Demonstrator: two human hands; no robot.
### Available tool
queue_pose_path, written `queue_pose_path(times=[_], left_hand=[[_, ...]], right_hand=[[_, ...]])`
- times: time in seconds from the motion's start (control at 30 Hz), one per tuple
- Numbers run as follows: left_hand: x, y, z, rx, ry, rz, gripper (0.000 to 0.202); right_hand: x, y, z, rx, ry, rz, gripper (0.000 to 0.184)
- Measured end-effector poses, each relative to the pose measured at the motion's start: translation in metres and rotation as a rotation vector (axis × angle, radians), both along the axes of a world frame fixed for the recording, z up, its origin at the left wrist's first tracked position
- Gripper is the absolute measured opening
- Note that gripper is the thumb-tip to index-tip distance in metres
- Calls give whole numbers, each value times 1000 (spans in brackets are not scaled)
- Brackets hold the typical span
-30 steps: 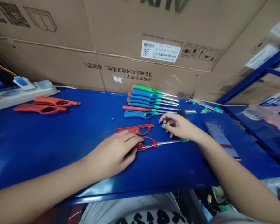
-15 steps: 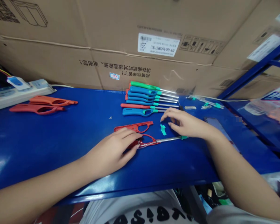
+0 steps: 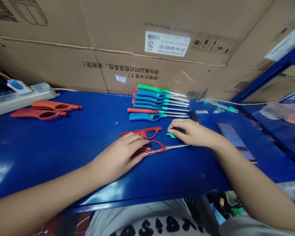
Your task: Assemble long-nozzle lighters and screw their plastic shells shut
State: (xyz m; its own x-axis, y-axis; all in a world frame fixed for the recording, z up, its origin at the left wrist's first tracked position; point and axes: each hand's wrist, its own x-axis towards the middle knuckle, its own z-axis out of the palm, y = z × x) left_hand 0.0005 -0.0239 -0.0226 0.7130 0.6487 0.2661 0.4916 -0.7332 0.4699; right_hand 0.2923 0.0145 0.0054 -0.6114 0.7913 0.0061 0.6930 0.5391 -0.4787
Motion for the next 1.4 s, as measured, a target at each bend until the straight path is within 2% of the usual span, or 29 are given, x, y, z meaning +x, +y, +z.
queue_pose_path(times=[0.07,0.2,0.37,0.6,0.8,1.03,1.2,1.3,1.4], left_hand=[[0,0,0,4,2,2,30],[0,-1,2,3,-2,0,30],[0,-1,4,-17,-16,16,27],[2,-1,4,-49,-35,39,20],[3,-2,6,-84,-36,71,19],[3,-2,7,-113,-30,99,21],[4,-2,9,-192,-39,158,20],[4,-1,10,-225,-43,162,19],[4,0,10,-226,-53,158,18]], right_hand=[[0,1,0,0,9,1,19],[6,2,5,49,-29,-85,24],[10,0,8,15,-80,16,19],[-11,-18,11,36,137,146,10],[-27,-29,-2,76,53,188,14],[-37,-29,-15,50,167,168,13],[-39,-29,-20,213,68,254,18],[-39,-30,-21,342,22,300,22],[-40,-31,-19,402,-16,319,25]])
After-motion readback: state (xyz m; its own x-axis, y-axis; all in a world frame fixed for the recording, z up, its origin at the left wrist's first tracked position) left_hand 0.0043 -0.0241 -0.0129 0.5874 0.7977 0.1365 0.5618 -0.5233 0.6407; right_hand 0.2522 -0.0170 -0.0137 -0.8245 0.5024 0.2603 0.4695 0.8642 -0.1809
